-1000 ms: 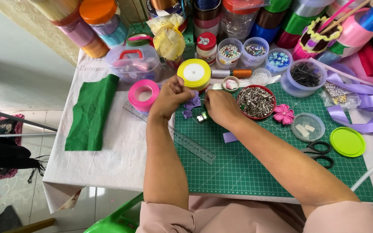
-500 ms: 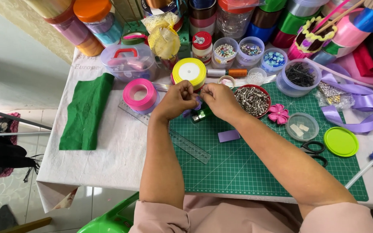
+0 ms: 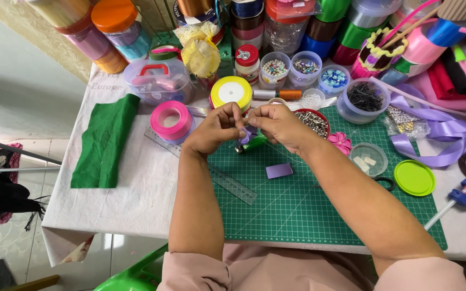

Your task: Folding, singeing, and pinning purple ribbon segments to assemble a decorative component on a cutting mat.

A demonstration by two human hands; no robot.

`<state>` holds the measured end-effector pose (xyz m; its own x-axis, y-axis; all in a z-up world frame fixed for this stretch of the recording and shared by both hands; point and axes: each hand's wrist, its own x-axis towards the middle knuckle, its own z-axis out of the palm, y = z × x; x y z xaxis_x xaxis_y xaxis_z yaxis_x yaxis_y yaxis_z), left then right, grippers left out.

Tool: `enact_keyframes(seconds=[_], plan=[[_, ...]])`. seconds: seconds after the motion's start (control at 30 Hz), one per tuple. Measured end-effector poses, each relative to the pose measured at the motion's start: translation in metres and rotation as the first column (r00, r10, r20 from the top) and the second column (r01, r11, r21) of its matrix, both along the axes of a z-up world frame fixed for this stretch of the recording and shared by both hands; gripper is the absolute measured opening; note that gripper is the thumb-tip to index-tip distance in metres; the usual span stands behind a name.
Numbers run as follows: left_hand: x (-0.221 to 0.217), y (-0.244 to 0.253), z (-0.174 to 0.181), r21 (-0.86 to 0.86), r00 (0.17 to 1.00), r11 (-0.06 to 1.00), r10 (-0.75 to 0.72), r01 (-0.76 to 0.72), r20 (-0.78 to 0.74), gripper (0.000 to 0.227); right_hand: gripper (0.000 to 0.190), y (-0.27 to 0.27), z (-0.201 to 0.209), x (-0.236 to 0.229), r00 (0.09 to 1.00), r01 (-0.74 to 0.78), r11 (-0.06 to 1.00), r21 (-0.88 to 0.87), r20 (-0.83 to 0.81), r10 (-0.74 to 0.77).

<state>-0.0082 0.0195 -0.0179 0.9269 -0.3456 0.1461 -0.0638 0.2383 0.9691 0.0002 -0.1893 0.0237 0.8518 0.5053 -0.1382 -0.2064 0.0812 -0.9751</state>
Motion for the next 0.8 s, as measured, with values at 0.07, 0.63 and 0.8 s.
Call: enact_keyframes(seconds=[0.07,0.63,0.8], plan=[[0.002,-0.004,-0.009,-0.137,0.994,0.986,-0.103,0.098,-0.026,0.037,0.004,-0.007,0.001,0.001,0.999,-0.043,0.999,0.029,0.002,0.043],[-0.023,-0.043,0.020,-0.154,0.961,0.952,-0.275,0.266,-0.039,0.033,0.008,-0.064,0.033,-0.014,0.914,-0.196,0.955,-0.221,0.312,0.260],[-0.021,-0.039,0.020,-0.104,0.961,0.959,-0.271,0.265,-0.054,0.032,0.010,-0.057,0.048,-0.025,0.881,-0.274,0.933,-0.235,0.329,0.341]])
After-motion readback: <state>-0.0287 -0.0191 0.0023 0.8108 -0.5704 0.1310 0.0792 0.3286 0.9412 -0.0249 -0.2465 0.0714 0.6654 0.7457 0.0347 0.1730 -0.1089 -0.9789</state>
